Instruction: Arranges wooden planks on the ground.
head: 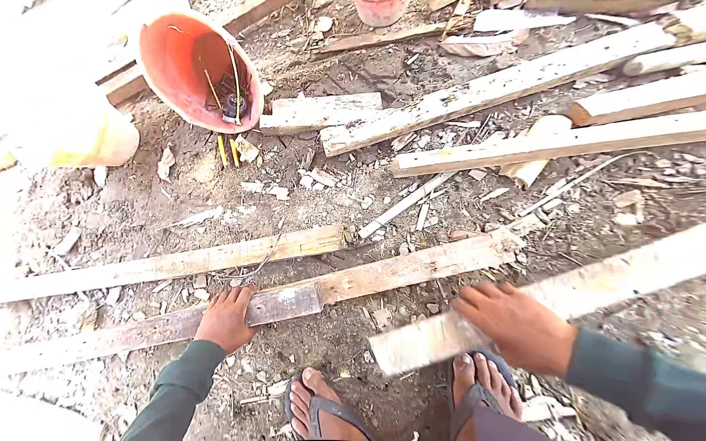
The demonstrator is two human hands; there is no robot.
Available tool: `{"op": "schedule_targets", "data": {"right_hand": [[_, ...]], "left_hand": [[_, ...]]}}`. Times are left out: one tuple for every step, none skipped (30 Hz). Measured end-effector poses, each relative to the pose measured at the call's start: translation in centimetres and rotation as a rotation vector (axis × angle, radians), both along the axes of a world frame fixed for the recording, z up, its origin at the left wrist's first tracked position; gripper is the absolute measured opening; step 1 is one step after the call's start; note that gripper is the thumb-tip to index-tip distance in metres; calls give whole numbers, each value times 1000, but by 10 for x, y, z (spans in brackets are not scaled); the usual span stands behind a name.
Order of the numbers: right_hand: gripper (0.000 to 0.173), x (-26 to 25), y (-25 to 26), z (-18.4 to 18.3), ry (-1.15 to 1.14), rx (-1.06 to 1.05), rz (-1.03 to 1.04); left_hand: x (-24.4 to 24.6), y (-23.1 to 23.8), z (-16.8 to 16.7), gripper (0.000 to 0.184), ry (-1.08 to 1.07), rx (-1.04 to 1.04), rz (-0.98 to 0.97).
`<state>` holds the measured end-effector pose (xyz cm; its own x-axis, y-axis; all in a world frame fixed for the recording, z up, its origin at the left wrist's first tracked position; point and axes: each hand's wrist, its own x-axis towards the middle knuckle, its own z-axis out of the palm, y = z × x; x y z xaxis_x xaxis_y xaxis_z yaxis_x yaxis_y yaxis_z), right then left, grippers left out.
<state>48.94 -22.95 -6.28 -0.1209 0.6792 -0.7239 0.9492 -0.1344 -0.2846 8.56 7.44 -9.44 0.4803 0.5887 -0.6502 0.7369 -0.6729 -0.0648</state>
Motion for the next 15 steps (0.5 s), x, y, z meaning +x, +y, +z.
{"op": "schedule_targets", "data": {"right_hand": [[63, -7, -3, -2, 16, -69, 14], [60, -13, 0, -1, 29, -98, 24], [57, -18, 9, 2, 50, -57, 18], [52, -22, 20, 0, 65, 82, 6], [49, -27, 32, -5, 52, 253, -11], [53, -30, 47, -14, 19, 386, -25], [65, -31, 62, -25, -12, 426, -30], [77, -30, 77, -35, -33, 388, -27], [84, -27, 87, -46, -35, 327, -24], [83, -24, 92, -56, -33, 302, -13], [77, -21, 92, -65, -25, 321, -5], [73, -19, 89, -69, -16, 339, -7], [70, -18, 83, -70, -12, 367, -15], [70, -19, 74, -72, -5, 408, -23], [72, -20, 67, -74, 6, 455, -34]], "left_hand": [[0, 0, 0, 82, -6, -3, -4], [0, 0, 0, 81, -16, -4, -9], [0, 1, 0, 80, -23, -8, -13], [-1, 1, 0, 80, -30, -6, -21], [-2, 1, 0, 80, -33, -4, -30], [-2, 1, 0, 79, -36, -4, -37], [-2, 1, 0, 79, -29, -4, -43], [-1, 1, 0, 79, -20, -11, -38], [0, 2, 1, 79, -11, -14, -32], [0, 3, 3, 79, -2, -19, -25], [1, 4, 4, 79, 6, -26, -17], [3, 5, 5, 79, 7, -36, -7], [5, 6, 6, 78, 6, -46, 0], [6, 5, 6, 77, 1, -63, 8], [5, 4, 6, 76, -14, -83, 13]]}}
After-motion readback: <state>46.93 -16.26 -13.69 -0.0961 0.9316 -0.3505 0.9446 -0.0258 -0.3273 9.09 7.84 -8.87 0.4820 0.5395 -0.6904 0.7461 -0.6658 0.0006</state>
